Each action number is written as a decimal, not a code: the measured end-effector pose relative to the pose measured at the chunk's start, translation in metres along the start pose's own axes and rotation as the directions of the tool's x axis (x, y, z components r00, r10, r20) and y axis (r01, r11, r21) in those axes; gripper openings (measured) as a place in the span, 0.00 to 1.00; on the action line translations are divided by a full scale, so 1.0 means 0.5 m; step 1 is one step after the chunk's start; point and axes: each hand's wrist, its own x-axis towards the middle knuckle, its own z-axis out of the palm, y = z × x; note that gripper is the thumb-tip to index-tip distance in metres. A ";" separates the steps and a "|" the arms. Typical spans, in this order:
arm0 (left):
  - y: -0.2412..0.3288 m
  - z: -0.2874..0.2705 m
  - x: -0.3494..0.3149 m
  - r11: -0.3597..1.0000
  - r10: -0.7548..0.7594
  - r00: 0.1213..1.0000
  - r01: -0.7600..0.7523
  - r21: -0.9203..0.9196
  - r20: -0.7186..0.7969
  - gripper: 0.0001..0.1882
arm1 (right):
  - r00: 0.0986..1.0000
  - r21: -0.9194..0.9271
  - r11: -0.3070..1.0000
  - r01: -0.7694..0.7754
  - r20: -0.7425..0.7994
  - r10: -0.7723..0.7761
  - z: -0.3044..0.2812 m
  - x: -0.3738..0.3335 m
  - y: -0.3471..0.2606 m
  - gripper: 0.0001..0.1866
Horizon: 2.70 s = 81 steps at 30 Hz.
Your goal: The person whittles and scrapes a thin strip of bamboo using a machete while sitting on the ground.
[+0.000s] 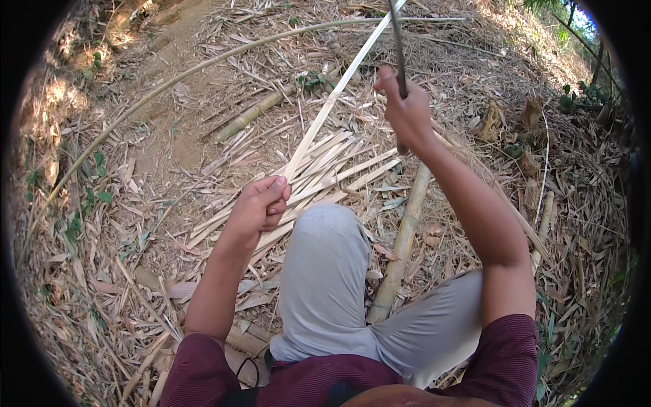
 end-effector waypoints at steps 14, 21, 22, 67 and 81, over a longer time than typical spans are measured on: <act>0.062 0.082 -0.004 0.960 0.011 0.983 0.040 -0.276 0.182 0.16 | 0.835 -0.546 0.645 0.535 0.457 -0.305 -0.012 -0.096 -0.063 0.33; 0.046 0.089 -0.022 0.976 0.013 0.983 0.028 -0.216 0.185 0.18 | 0.837 -0.539 0.669 0.511 0.489 -0.245 -0.031 -0.099 -0.096 0.36; 0.041 0.087 -0.027 0.976 0.017 0.986 0.020 -0.216 0.169 0.18 | 0.807 -0.530 0.635 0.562 0.521 -0.280 -0.026 -0.105 -0.091 0.36; 0.050 0.071 -0.163 0.864 -0.451 0.803 0.502 -0.033 0.391 0.20 | 0.700 -0.550 0.446 -0.706 -0.639 0.321 -0.541 -0.027 0.312 0.52; 0.225 -0.118 0.005 0.970 0.214 0.968 -0.194 0.149 -0.134 0.16 | 0.567 -0.509 0.250 -0.824 -0.753 0.335 -0.789 -0.156 0.463 0.43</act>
